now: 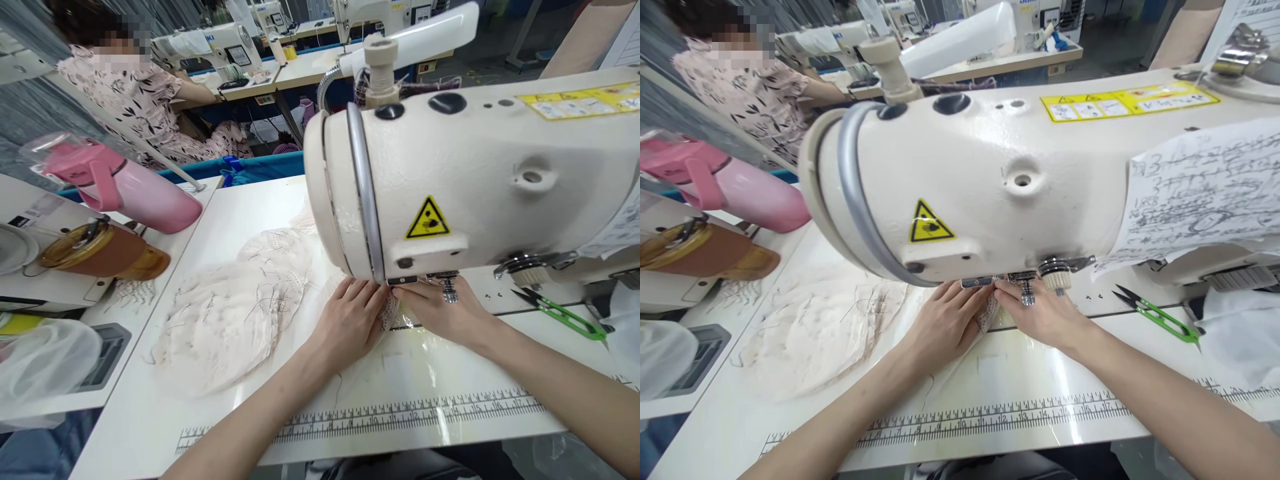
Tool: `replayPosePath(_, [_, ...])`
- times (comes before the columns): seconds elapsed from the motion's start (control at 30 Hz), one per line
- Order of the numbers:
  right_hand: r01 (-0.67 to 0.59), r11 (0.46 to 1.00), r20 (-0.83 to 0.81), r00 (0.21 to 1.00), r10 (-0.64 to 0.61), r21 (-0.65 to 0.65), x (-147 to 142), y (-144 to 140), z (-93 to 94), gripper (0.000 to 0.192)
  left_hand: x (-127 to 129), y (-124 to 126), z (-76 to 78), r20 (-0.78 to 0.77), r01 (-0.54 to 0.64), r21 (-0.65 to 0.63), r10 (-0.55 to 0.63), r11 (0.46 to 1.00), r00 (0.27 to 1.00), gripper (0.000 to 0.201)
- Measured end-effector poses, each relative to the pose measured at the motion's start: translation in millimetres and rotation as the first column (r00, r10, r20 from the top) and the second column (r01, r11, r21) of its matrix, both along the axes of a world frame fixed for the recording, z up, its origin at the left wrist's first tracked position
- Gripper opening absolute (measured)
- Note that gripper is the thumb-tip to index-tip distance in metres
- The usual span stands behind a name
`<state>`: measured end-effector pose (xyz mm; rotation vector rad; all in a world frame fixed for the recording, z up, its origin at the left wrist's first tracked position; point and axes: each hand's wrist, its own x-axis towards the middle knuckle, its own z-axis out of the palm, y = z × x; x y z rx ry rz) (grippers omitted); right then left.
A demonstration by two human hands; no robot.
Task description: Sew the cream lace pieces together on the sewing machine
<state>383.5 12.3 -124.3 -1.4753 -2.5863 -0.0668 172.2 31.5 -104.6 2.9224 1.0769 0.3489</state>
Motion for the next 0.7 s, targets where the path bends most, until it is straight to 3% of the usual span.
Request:
replayPosePath(0.1, [0.001,0.999,0.124,0.992,0.005,-0.047,-0.7,0.4,8.5,0.047,0.5,-0.8,-1.0,-0.007,-0.008,0.011,0.008,1.0,1.0,0.044])
replayPosePath(0.2, [0.002,0.999,0.148,0.989,0.003,-0.033,-1.7,0.8,13.3,0.043,0.7,-1.6,-2.0,-0.013,-0.013,0.033,0.013,0.999,1.0,0.044])
replayPosePath(0.4, [-0.06,0.979,0.068,0.997,0.048,0.196,-2.3,1.6,11.6,0.037,1.4,-3.3,-2.3,-0.012,-0.024,0.041,0.025,0.999,1.0,0.044])
replayPosePath(0.57, [-0.046,0.981,-0.019,0.999,0.051,0.187,-3.1,3.2,11.9,0.035,1.3,-3.7,-1.8,-0.013,-0.043,0.045,0.044,0.998,0.999,0.045])
replayPosePath(0.7, [-0.084,0.964,-0.095,0.989,0.111,0.253,-2.8,6.1,7.7,0.036,0.0,-3.1,-2.6,-0.025,-0.044,0.058,0.045,0.997,0.999,0.046])
